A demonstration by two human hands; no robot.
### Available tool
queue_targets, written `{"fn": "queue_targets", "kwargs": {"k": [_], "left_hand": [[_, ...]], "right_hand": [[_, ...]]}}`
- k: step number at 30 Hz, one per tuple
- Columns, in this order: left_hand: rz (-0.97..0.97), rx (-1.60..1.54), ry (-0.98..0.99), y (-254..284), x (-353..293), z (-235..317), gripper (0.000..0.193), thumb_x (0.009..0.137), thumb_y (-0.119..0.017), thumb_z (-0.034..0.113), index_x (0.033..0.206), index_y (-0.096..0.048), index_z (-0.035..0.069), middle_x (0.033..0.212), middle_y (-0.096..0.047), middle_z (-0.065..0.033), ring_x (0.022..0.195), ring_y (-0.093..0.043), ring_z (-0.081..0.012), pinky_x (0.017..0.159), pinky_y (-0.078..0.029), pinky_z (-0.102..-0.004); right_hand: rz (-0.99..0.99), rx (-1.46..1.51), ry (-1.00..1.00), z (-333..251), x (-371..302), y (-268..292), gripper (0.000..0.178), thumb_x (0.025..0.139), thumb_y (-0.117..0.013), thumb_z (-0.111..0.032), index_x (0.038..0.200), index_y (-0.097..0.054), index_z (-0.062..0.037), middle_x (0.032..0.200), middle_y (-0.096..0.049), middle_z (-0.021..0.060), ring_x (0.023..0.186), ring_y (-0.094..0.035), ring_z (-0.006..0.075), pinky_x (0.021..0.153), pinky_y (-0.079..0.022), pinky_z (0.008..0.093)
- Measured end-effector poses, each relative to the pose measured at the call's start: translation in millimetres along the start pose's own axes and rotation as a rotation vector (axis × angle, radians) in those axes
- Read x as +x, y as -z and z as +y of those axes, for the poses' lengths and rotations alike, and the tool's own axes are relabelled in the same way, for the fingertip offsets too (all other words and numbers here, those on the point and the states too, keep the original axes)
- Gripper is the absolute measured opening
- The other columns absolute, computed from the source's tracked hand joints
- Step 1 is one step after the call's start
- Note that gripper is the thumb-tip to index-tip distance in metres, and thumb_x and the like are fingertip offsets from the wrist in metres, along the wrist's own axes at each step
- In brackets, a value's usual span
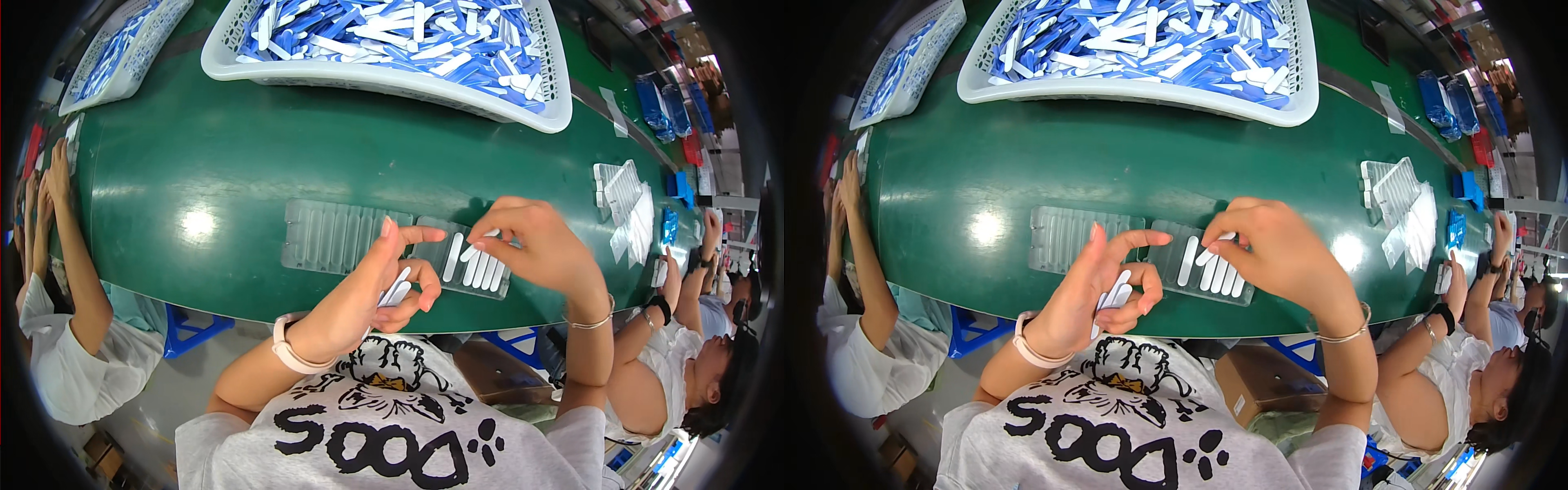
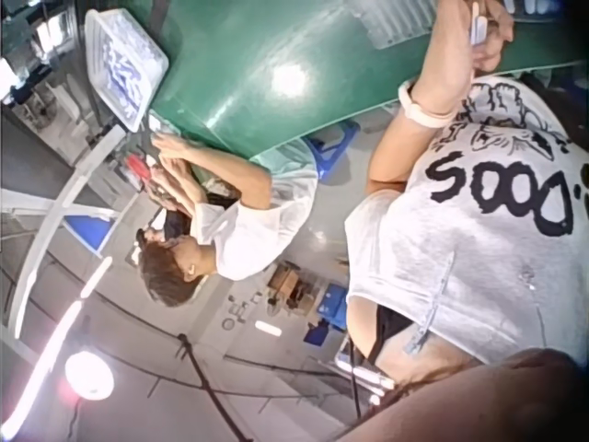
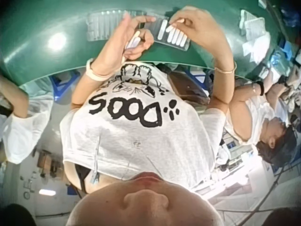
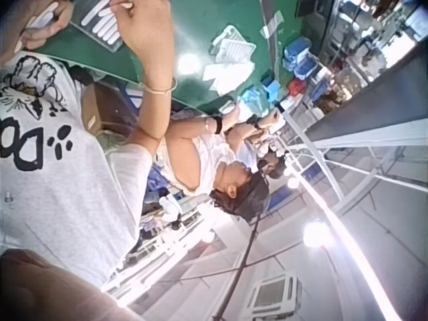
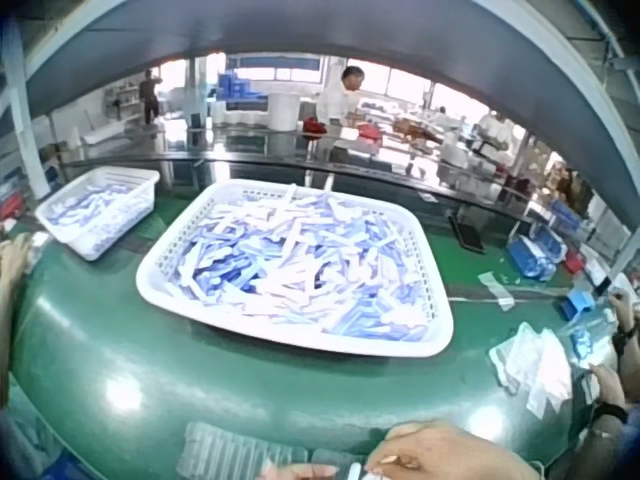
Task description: The person takes plastic components from a bin, separates the white strips from their blue sleeves by hand, and places the white strips into slots of clear plastic trays.
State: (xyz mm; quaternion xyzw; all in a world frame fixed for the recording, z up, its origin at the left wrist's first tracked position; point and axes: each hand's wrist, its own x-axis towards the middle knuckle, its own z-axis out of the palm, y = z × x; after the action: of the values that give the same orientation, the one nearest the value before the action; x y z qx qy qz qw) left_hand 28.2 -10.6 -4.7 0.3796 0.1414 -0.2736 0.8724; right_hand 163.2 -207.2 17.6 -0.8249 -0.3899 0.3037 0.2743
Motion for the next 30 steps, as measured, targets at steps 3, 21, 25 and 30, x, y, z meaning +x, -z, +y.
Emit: {"fn": "queue_targets", "kwargs": {"k": [3,21,25,30], "left_hand": [[-0.007,0.032,-0.014,-3,0,1,0.077,0.093,-0.014,0.068,0.135,-0.033,0.006,0.077,-0.050,-0.0057,0.044,-0.022,-0.0033,0.041,-0.021,-0.0183],[-0.082,0.155,0.004,-2,-3,5,0.056,0.101,-0.022,0.052,0.122,-0.045,0.006,0.078,-0.050,-0.0006,0.053,-0.028,-0.0041,0.047,-0.025,-0.0201],[-0.122,0.253,-0.023,7,-6,0,0.036,0.101,-0.038,0.036,0.096,-0.054,0.005,0.070,-0.049,0.0031,0.050,-0.029,-0.0013,0.044,-0.024,-0.0183],[-0.080,0.282,-0.106,2,-9,3,0.022,0.100,-0.046,0.023,0.090,-0.054,0.006,0.065,-0.047,0.0055,0.051,-0.032,0.0006,0.044,-0.024,-0.0172]], "right_hand": [[0.000,-0.055,-0.272,-16,7,0,0.024,0.074,-0.074,-0.013,0.089,-0.060,-0.0011,0.087,-0.058,0.0105,0.073,-0.056,0.0216,0.064,-0.044,0.0309],[0.455,-0.070,0.445,-43,-16,-34,0.018,0.067,-0.073,-0.007,0.085,-0.069,-0.0078,0.085,-0.060,0.0016,0.070,-0.054,0.0188,0.061,-0.041,0.0312],[0.625,-0.468,0.690,-38,-36,-31,0.025,0.060,-0.073,-0.009,0.084,-0.071,-0.0099,0.089,-0.063,-0.0018,0.069,-0.050,0.0139,0.057,-0.035,0.0287],[0.649,-0.486,0.791,-35,-47,-44,0.026,0.063,-0.070,-0.009,0.089,-0.073,-0.0120,0.092,-0.064,-0.0050,0.070,-0.048,0.0112,0.058,-0.033,0.0275]]}}
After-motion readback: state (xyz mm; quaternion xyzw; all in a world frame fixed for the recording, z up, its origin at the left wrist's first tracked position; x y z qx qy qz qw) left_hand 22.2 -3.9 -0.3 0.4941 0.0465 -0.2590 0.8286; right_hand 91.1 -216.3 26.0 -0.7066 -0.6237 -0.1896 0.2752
